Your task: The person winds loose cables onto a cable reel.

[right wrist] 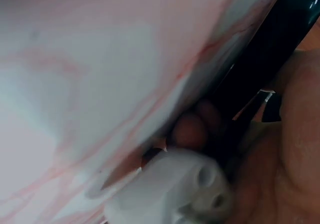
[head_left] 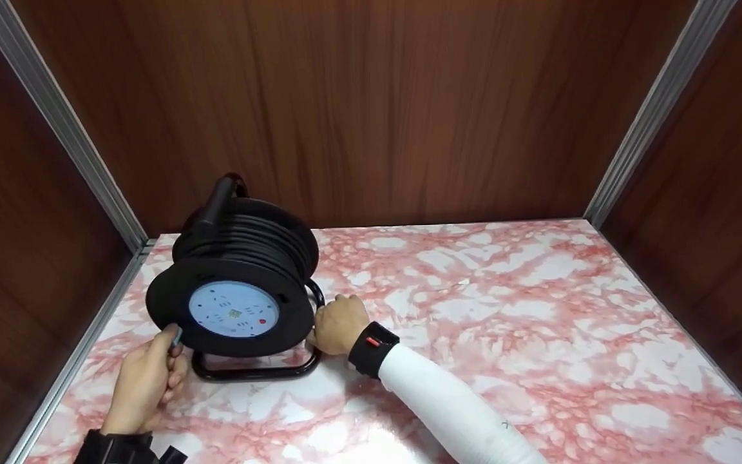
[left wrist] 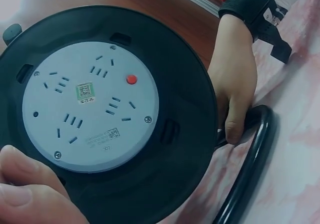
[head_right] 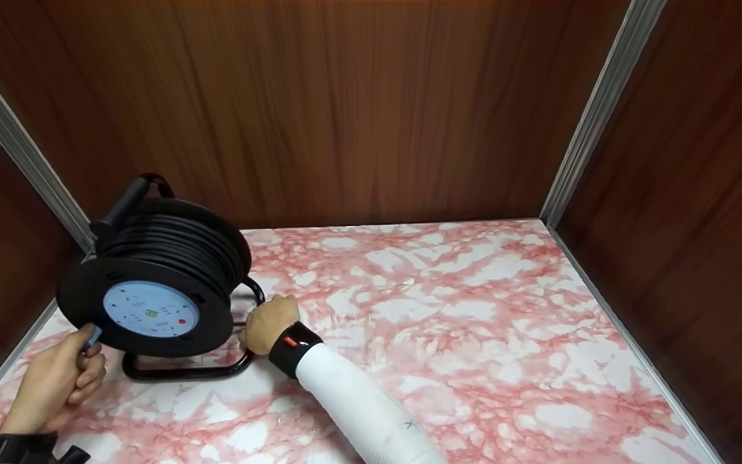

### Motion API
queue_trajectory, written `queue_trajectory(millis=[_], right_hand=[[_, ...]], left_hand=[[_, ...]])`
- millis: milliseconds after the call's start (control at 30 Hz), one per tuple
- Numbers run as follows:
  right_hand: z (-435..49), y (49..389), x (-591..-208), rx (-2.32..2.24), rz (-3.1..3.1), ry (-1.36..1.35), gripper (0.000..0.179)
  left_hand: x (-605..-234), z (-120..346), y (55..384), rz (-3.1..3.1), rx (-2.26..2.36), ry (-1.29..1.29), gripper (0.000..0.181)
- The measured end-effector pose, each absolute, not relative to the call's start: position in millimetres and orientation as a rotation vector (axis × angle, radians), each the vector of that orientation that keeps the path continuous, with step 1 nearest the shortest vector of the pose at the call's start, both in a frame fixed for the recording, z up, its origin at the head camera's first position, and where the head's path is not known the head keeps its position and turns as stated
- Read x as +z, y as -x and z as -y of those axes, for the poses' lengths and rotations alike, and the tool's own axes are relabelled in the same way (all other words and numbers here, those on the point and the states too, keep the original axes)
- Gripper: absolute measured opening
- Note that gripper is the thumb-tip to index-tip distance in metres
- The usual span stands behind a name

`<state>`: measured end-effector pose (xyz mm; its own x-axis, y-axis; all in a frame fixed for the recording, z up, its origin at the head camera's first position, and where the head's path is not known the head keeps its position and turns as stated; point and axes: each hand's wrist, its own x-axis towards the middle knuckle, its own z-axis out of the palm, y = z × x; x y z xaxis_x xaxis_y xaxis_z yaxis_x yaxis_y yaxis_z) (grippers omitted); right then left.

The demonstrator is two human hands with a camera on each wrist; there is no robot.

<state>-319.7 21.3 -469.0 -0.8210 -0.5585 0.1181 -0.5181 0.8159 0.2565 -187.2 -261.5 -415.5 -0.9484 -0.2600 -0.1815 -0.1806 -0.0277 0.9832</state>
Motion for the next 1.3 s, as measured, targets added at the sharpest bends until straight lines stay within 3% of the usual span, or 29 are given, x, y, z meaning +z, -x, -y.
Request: queue_trajectory(millis=[267,633,1033,1300], right_hand=[[-21,316,-466,-0.189,2.838,-0.787,0.047],[-20,316,-463,-0.215,2.888,-0.727,0.056],[-16,316,-465,0.068,2.86,-0.744,0.048],[-18,317,-462,0.085,3.021,-0.645,0.055]], left_hand=[[-406,262,186,2.118,-2.189,-0.496,0.048],[-394,261,186,1.988,-2.237,-0.373,0.046],[-369,249,191,1.821,-2.262,-0.238,0.045],[-353,232,193,1.805,-2.154,-0.191,0.049]])
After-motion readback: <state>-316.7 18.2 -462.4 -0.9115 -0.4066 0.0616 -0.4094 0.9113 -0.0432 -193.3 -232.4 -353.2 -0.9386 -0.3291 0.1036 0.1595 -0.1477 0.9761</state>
